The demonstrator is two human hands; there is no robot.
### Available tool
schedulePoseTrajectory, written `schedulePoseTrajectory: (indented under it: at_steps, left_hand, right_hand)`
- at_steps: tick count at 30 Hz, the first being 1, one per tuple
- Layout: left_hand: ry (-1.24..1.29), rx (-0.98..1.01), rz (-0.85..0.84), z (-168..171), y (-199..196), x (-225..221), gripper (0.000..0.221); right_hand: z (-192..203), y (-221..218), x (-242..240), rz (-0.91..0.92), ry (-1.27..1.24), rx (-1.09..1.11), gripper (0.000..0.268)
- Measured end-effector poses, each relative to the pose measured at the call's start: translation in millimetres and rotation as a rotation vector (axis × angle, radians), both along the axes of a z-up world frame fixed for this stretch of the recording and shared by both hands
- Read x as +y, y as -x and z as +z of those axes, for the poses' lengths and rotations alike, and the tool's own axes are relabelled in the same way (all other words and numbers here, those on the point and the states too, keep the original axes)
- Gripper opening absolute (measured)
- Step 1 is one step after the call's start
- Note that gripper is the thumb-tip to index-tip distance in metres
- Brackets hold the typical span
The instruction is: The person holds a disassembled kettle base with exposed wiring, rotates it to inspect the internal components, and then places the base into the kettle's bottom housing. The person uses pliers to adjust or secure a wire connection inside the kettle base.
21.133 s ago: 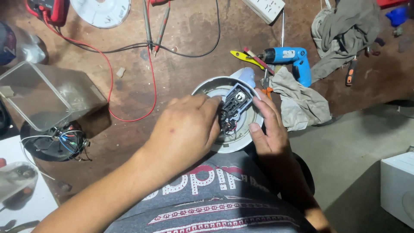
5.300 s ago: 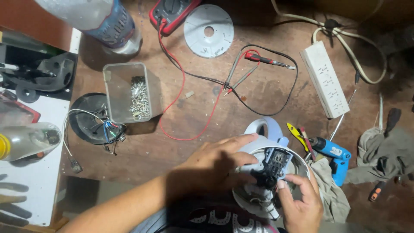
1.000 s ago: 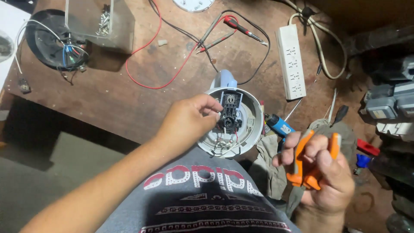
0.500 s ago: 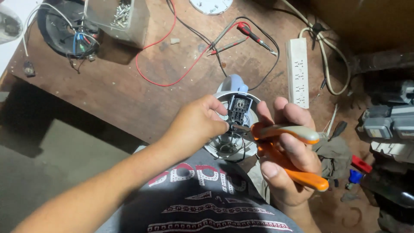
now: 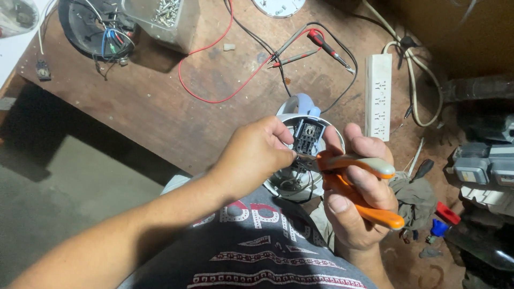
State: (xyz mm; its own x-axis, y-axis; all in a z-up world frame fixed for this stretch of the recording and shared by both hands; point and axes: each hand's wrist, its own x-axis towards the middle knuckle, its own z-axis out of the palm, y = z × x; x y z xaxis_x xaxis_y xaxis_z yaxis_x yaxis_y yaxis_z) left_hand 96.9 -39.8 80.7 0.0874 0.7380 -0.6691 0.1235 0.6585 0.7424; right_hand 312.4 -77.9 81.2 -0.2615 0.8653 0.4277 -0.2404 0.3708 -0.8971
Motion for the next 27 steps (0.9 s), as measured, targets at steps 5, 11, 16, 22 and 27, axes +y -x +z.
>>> schedulePoseTrajectory:
  at_steps: [5, 11, 16, 22, 27]
  left_hand:
    - [-0.029, 0.070, -0.022, 0.4, -2.2, -1.2, 0.022]
    - [-0.039, 0.123, -0.031, -1.6, -3.6, -2.2, 0.018]
    - [-0.049, 0.141, -0.032, -5.5, -4.2, -2.1, 0.016]
    - [-0.067, 0.184, -0.026, -8.0, -4.3, -2.4, 0.014]
    - [-0.075, 0.182, -0.050, -8.5, -3.1, -1.6, 0.012]
  right_hand:
    - [-0.4, 4.0, 1.7, -0.017, -0.010, 0.008, 0.039]
    - [-4.5, 5.9, 4.0, -0.056, -0.009, 0.013, 0.033]
    - [-9.8, 5.3, 3.7, -0.061, -0.009, 0.023, 0.035]
    - [-16.5, 4.5, 1.8, -0.040, 0.035, 0.085, 0.045]
    - [-18.4, 7.3, -1.4, -0.091, 0.030, 0.095, 0.045]
